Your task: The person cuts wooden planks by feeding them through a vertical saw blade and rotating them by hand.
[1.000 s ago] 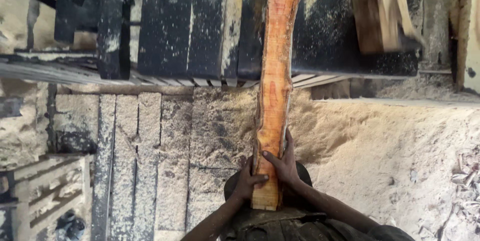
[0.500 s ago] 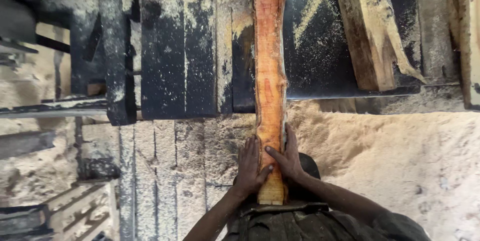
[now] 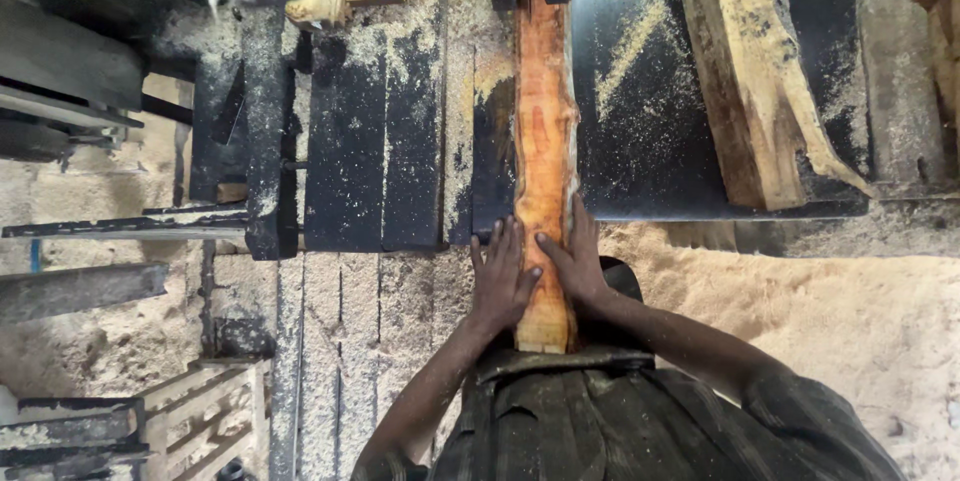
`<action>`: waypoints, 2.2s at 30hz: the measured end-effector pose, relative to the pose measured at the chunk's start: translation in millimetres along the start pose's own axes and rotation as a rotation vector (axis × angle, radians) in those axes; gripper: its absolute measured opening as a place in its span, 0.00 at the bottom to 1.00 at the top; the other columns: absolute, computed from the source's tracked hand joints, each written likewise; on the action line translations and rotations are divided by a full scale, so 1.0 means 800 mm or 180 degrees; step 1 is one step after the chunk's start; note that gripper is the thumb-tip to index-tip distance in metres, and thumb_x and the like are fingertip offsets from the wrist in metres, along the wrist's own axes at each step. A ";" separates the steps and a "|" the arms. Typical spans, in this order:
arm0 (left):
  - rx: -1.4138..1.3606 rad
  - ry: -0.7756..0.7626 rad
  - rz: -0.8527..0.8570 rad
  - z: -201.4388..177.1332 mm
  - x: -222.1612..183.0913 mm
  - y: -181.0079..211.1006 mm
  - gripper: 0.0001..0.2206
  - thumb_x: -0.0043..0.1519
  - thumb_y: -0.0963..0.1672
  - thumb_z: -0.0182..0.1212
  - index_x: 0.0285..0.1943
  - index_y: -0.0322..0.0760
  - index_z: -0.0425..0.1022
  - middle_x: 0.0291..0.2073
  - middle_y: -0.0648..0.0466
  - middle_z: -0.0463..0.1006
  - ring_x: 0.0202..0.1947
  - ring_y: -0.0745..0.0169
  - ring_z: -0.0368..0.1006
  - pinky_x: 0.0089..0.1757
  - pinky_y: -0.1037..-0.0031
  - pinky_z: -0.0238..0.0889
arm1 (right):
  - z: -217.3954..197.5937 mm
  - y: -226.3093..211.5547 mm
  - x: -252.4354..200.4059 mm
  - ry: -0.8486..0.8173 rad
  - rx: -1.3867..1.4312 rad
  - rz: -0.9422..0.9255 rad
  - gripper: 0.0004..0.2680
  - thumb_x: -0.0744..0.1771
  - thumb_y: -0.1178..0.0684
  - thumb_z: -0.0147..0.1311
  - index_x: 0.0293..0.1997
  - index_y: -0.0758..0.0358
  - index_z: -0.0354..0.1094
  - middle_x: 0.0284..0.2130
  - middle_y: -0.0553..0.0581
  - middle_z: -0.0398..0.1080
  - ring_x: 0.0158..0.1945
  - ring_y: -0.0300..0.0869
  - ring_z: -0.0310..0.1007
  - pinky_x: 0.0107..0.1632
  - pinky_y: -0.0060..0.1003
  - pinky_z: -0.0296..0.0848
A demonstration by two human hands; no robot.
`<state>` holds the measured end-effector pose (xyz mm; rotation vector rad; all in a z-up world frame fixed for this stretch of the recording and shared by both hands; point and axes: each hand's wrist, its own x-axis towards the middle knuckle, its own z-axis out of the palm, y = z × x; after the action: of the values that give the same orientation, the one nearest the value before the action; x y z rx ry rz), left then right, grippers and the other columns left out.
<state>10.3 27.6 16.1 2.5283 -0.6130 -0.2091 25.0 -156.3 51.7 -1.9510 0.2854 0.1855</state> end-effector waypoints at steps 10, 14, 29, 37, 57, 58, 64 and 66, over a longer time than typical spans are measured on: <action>-0.0001 -0.0062 -0.0277 -0.020 0.035 0.007 0.41 0.71 0.60 0.43 0.83 0.31 0.39 0.81 0.44 0.45 0.84 0.46 0.36 0.75 0.46 0.18 | 0.005 0.032 0.035 0.0328 -0.0142 -0.0418 0.35 0.68 0.41 0.54 0.79 0.70 0.33 0.72 0.72 0.47 0.75 0.61 0.47 0.77 0.52 0.46; -0.0090 -0.0644 -0.0495 -0.051 -0.005 0.056 0.55 0.57 0.62 0.62 0.78 0.24 0.32 0.78 0.33 0.35 0.78 0.38 0.30 0.67 0.47 0.18 | 0.008 0.027 -0.017 -0.0086 -0.0133 -0.0305 0.35 0.69 0.43 0.50 0.77 0.73 0.26 0.77 0.74 0.28 0.79 0.63 0.30 0.72 0.54 0.36; 0.0194 -0.0327 -0.0530 0.013 -0.049 0.026 0.56 0.46 0.50 0.75 0.79 0.25 0.39 0.79 0.36 0.41 0.80 0.39 0.32 0.70 0.44 0.20 | 0.045 0.099 -0.087 0.0557 -0.0371 -0.1522 0.36 0.66 0.42 0.59 0.76 0.73 0.40 0.73 0.80 0.40 0.77 0.69 0.42 0.72 0.59 0.55; 0.0295 0.0303 -0.0173 -0.013 0.057 0.012 0.55 0.50 0.55 0.74 0.78 0.22 0.42 0.77 0.33 0.44 0.79 0.36 0.36 0.69 0.38 0.18 | 0.021 0.067 0.016 0.0698 -0.0238 -0.1641 0.32 0.67 0.45 0.57 0.76 0.75 0.44 0.75 0.82 0.43 0.78 0.69 0.45 0.74 0.57 0.55; 0.0275 0.0970 -0.0932 -0.036 0.287 -0.037 0.54 0.45 0.52 0.79 0.78 0.29 0.49 0.75 0.40 0.56 0.77 0.44 0.50 0.71 0.52 0.40 | -0.220 -0.053 0.259 0.0188 -0.2939 -0.0002 0.42 0.61 0.19 0.57 0.75 0.57 0.45 0.81 0.71 0.34 0.83 0.63 0.26 0.78 0.69 0.27; 0.0185 0.1092 -0.1095 -0.036 0.280 -0.033 0.54 0.48 0.53 0.79 0.78 0.28 0.48 0.76 0.39 0.54 0.77 0.42 0.48 0.70 0.50 0.38 | -0.270 -0.052 0.265 0.0326 -0.2790 0.0635 0.51 0.56 0.19 0.61 0.82 0.50 0.28 0.76 0.77 0.31 0.77 0.71 0.26 0.75 0.64 0.30; 0.0034 0.0482 -0.0816 -0.010 0.141 0.040 0.54 0.56 0.57 0.73 0.80 0.30 0.39 0.79 0.37 0.40 0.79 0.37 0.37 0.70 0.49 0.27 | -0.350 0.053 0.266 0.0960 -0.2702 0.0282 0.49 0.60 0.24 0.66 0.86 0.55 0.36 0.63 0.79 0.60 0.58 0.70 0.70 0.56 0.60 0.74; -0.0148 0.0360 -0.1011 0.026 0.084 0.076 0.52 0.56 0.58 0.73 0.81 0.37 0.41 0.81 0.43 0.42 0.79 0.37 0.38 0.71 0.47 0.28 | -0.301 0.077 0.234 0.0903 -0.2652 0.0481 0.49 0.61 0.25 0.63 0.85 0.57 0.32 0.63 0.80 0.60 0.57 0.68 0.70 0.54 0.60 0.74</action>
<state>41.0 -59.2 28.5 2.5598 -0.1581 -0.1885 185.9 -422.5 41.4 -2.7896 0.6138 0.1333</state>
